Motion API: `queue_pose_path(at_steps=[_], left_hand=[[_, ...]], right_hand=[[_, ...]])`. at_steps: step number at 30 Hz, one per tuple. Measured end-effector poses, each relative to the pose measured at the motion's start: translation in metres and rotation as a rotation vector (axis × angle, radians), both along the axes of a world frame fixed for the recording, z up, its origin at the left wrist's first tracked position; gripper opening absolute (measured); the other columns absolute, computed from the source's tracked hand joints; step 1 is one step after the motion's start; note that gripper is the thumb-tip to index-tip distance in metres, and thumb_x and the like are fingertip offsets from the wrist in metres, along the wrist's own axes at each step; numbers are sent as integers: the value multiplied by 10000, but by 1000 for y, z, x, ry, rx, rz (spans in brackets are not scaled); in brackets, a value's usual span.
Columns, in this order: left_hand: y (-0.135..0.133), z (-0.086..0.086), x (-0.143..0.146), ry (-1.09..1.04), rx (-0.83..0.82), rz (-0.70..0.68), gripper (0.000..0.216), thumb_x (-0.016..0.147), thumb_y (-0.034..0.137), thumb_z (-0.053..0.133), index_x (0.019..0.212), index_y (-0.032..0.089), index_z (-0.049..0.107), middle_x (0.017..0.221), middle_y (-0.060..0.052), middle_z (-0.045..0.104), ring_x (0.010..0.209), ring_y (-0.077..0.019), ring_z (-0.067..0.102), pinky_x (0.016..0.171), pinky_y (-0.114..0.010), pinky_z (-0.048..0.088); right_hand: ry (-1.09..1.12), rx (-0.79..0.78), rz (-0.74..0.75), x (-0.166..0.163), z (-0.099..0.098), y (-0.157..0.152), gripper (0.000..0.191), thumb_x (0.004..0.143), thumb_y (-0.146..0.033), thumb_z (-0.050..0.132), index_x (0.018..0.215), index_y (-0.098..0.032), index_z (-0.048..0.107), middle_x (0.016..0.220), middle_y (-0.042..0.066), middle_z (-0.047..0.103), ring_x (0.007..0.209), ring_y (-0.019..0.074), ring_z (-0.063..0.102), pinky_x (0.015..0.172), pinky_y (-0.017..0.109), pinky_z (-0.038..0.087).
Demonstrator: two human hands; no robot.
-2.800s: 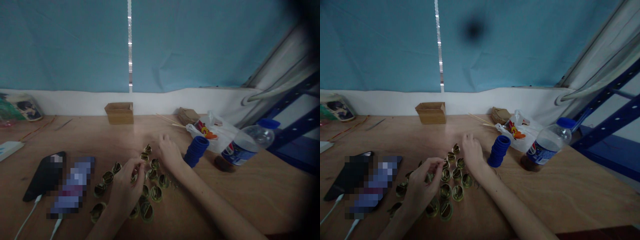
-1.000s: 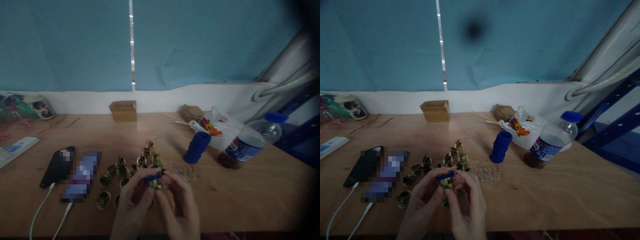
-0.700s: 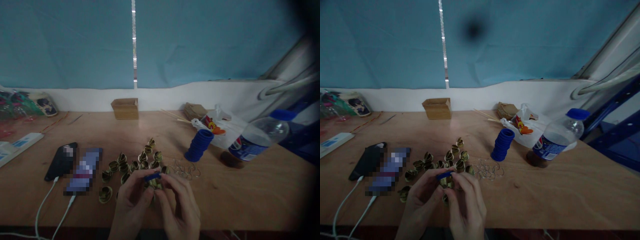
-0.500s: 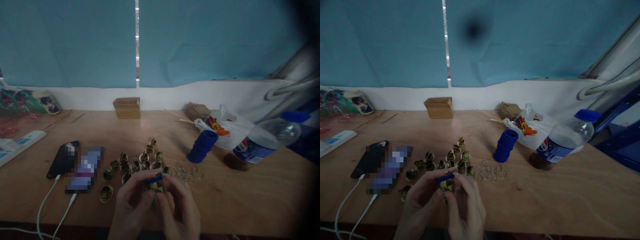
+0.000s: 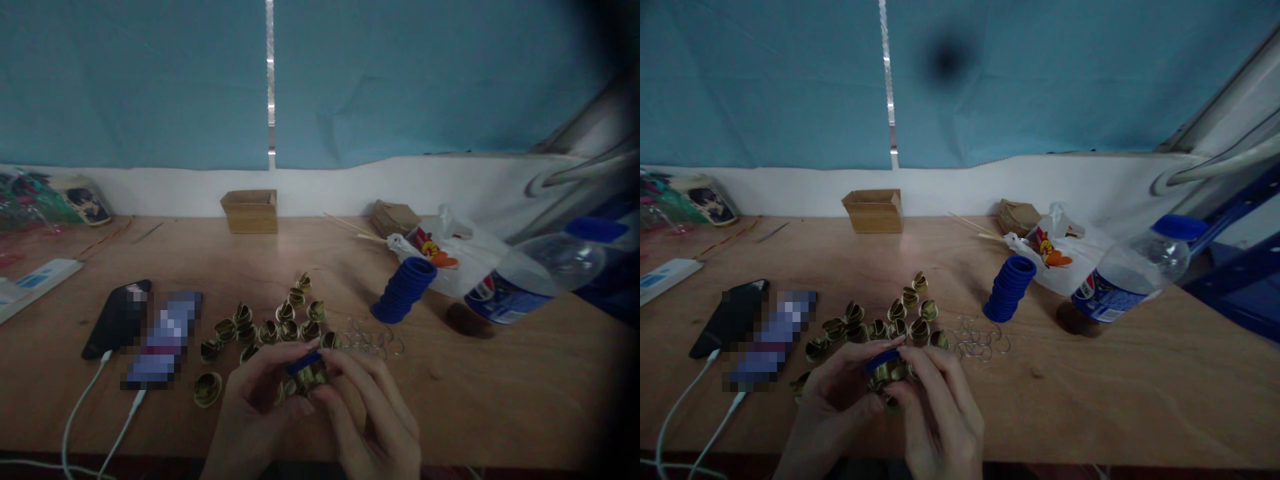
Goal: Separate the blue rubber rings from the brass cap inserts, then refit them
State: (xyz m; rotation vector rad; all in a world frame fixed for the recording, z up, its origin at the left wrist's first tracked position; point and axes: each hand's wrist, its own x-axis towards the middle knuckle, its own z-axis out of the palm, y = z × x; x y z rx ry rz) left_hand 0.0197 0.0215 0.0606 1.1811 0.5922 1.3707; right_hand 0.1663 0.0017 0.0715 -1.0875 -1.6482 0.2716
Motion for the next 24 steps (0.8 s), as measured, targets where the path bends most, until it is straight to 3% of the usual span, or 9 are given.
queue_pose_path(at_steps=[6,13,17,24], left_hand=[[-1,1,4,-15,-36,-1,527,570,172,917,1050,299,740,1058,8,766,1008,-163,703,896,-166,524],[-3,1,1,70,-15,25,492,650,207,878,1099,320,711,1120,6,745,1065,-173,675,942,-192,502],[-6,-2,0,112,32,61,486,686,227,857,1140,289,695,1124,-32,740,1060,-201,678,930,-222,520],[-12,-4,7,191,37,187,520,708,47,793,1152,294,682,1142,-26,739,1064,-198,689,925,-221,537]], right_hand=[[14,-28,52,3,1,5,208,856,-100,582,992,-254,548,895,4,606,805,173,616,663,275,537],[65,-71,94,0,-5,8,197,872,-102,517,1004,-247,502,921,12,561,833,167,585,691,265,502],[85,-111,141,-4,-9,8,143,892,-103,483,922,-243,473,829,-8,523,729,147,547,617,235,472],[98,-155,125,-5,-15,7,128,935,-125,415,933,-244,459,789,-17,491,663,138,518,574,227,458]])
